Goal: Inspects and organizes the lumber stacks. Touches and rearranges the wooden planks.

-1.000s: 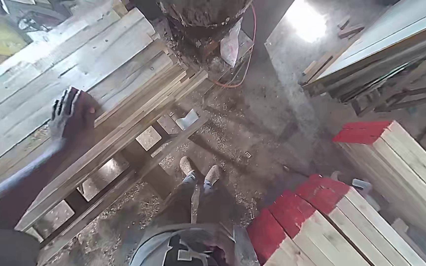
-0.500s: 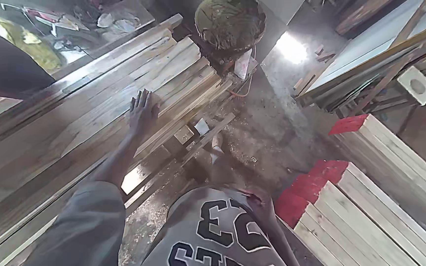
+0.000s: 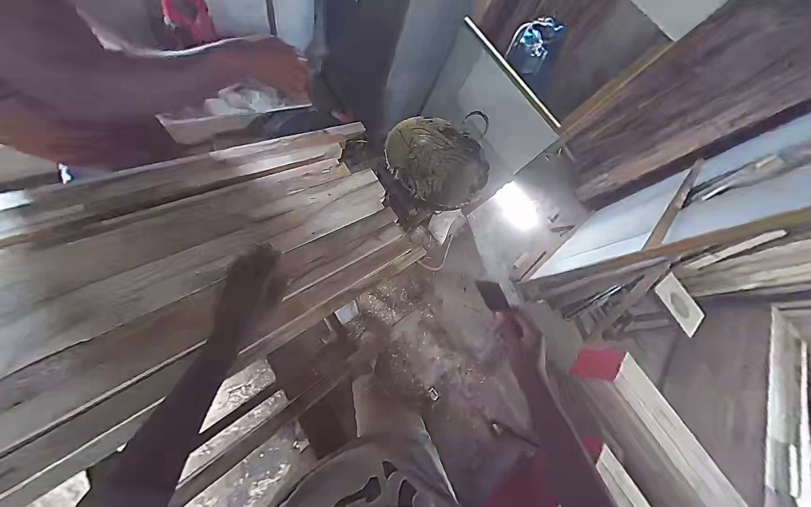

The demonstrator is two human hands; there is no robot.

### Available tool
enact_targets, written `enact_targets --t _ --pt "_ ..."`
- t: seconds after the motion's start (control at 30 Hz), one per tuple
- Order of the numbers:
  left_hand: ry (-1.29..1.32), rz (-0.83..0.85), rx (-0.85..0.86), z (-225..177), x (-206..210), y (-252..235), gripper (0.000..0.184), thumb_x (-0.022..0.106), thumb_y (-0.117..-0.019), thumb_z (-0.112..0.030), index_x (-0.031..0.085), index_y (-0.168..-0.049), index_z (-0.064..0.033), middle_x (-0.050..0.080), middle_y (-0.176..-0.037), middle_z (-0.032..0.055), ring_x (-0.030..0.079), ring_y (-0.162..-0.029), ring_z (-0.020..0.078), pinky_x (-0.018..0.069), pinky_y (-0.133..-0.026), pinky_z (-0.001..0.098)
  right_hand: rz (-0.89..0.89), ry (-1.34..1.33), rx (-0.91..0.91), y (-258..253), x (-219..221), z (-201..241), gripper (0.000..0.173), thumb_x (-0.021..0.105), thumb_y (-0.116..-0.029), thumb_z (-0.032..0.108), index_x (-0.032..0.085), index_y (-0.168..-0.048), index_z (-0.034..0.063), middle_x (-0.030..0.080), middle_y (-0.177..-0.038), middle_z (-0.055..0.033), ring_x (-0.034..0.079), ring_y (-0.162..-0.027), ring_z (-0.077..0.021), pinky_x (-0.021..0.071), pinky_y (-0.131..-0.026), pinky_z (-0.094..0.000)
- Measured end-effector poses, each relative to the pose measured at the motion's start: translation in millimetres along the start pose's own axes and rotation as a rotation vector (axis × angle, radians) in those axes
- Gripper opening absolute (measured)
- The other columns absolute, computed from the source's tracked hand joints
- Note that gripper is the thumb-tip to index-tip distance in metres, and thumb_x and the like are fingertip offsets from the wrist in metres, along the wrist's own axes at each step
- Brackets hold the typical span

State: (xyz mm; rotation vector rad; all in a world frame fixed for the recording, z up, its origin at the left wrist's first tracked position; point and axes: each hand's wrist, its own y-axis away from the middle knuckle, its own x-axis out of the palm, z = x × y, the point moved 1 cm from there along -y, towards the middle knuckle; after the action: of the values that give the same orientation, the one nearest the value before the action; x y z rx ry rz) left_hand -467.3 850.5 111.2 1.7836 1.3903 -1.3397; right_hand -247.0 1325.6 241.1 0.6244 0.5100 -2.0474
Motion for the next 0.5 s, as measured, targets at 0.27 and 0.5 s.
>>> enact_targets --t 0.27,0.5 --pt "0.460 0.086 -0.155 -129.9 24.2 66.7 0.033 0.056 -0.0994 -0.028 0.074 -0.109 -0.0014 0.074 -0.106 0.0163 0.072 -0.099 0.0302 0.0574 -0.089 0.0522 0.378 1.039 -0.442 -388.7 27.6 -10.0 0.023 0.056 -0.1009 0.012 0.076 -0.113 0.0088 0.071 -0.120 -0.0204 0.062 -0.117 -0.0479 0.0498 -0.090 -0.0704" --pt "0.906 1.053 -0.502 -278.6 158.6 128.4 0.037 0.054 -0.1053 -0.028 0.067 -0.130 -0.0045 0.067 -0.129 0.0191 0.062 -0.124 0.0323 0.0479 -0.109 0.0496 0.830 1.559 -0.407 -508.0 141.0 -44.3 0.021 0.080 -0.0830 0.017 0.073 -0.097 0.0020 0.069 -0.109 -0.0263 0.062 -0.110 -0.0497 0.0493 -0.088 -0.0705"
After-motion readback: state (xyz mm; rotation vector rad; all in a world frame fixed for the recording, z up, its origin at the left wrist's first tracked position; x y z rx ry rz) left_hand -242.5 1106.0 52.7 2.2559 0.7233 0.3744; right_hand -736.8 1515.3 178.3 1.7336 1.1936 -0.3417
